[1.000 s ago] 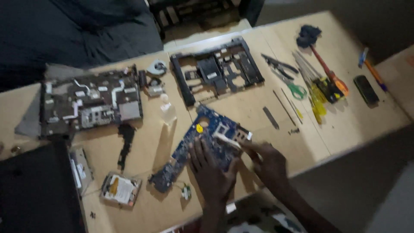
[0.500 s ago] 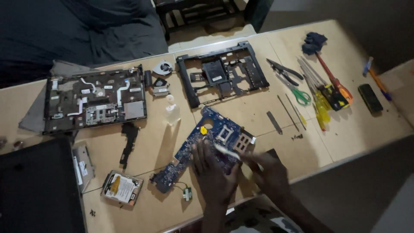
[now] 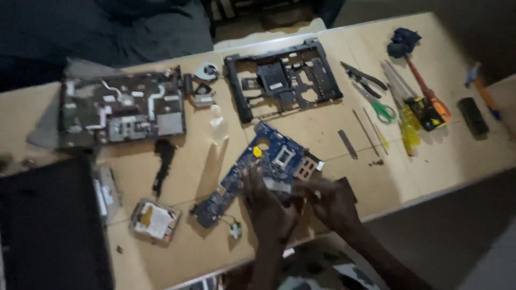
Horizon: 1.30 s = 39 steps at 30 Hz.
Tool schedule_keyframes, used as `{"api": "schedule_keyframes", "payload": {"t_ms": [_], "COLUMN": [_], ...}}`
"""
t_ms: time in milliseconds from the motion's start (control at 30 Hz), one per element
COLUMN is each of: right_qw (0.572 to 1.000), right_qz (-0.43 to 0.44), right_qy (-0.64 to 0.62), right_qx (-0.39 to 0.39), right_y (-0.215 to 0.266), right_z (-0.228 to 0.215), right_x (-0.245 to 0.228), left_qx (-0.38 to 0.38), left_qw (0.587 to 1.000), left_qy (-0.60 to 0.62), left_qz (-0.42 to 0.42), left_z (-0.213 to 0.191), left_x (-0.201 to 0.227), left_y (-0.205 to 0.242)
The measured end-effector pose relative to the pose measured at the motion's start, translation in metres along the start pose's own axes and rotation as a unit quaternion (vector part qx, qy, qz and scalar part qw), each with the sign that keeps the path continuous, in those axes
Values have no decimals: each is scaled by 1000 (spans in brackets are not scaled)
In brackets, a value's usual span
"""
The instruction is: Cleaning a laptop motherboard using a cotton swab in a workshop environment.
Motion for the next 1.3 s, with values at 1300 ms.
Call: {"api": "schedule_keyframes", "payload": {"t_ms": [1300], "right_qw": [997], "right_qz": [31], "right_qy": [-41], "right_qx": [-61], "right_y": [-13], "right_z": [23], "right_x": [-45], "left_qx": [-101], "left_qw": [988], "left_qy": [-107], "left_qz": [-50], "left_z": [-37], "left_x": [-36], "left_y": [-8]}}
Point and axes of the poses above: each hand's wrist, its own y-axis away from the middle knuckle, its own z-axis out of the palm, x = y × z, the point moved 2 cm from there along -y, towards the middle knuckle, and after that the axes turned 3 degrees about -x, right-handed, at the moved point
